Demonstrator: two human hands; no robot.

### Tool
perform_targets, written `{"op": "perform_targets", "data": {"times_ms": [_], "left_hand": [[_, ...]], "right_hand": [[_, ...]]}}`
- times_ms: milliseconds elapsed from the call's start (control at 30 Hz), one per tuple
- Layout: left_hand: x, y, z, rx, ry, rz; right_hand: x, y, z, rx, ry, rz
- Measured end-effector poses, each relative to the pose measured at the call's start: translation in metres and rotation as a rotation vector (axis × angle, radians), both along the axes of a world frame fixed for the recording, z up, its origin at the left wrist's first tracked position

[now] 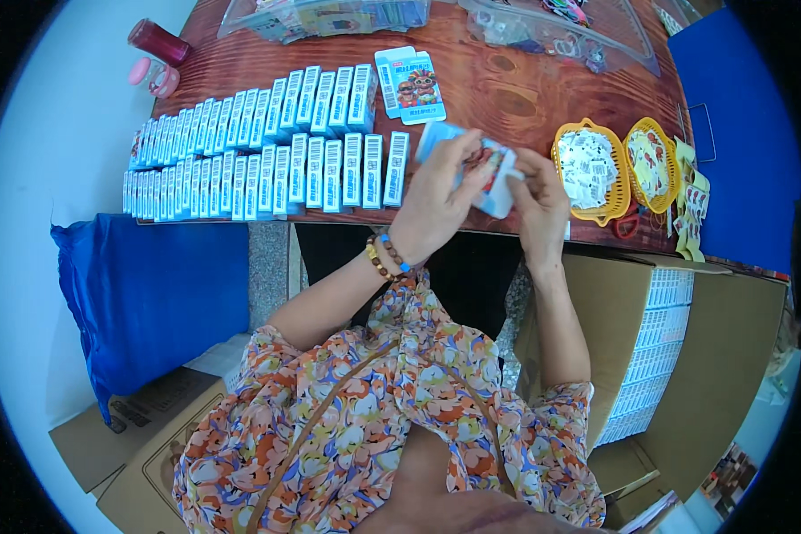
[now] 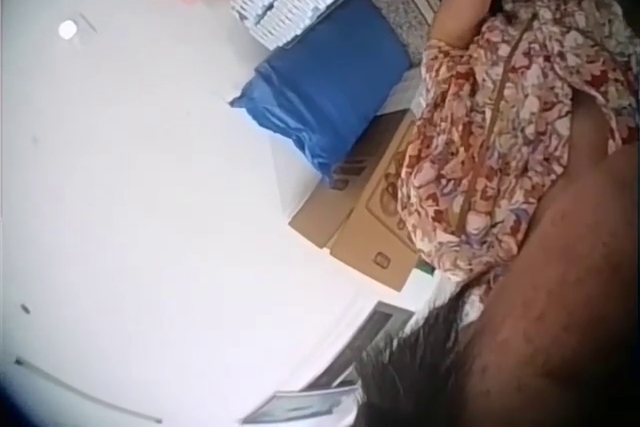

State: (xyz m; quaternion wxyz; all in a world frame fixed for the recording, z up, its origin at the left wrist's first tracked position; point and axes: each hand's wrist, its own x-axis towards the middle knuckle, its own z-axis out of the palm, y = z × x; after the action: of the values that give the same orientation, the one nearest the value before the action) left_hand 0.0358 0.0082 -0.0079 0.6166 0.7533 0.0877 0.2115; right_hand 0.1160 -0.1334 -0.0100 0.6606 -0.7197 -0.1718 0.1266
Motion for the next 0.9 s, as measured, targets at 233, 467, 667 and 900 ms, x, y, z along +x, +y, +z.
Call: {"op": "perform_targets", "data": {"times_ms": [233, 467, 667, 900], "left_hand": [[-0.004, 0.015, 0.027, -0.563, 0.083, -0.081], [-0.013, 0.02, 0.032, -0.227, 0.124, -0.229], [-0.016, 0.008, 0.039, 0.561, 0.103, -0.068], [-0.016, -0.002, 0.031, 0.744, 0.095, 0.071]], "right_hand": [[-0.032, -0.004, 0.037, -0.275, -0.932, 0.237], [0.012, -0.017, 0.078, -0.285, -0.759, -0.014], [0.041, -0.018, 0.066, -0.239, 0.015, 0.37], [0.033, -0.011, 0.073, -0.269, -0.006, 0.29]]}}
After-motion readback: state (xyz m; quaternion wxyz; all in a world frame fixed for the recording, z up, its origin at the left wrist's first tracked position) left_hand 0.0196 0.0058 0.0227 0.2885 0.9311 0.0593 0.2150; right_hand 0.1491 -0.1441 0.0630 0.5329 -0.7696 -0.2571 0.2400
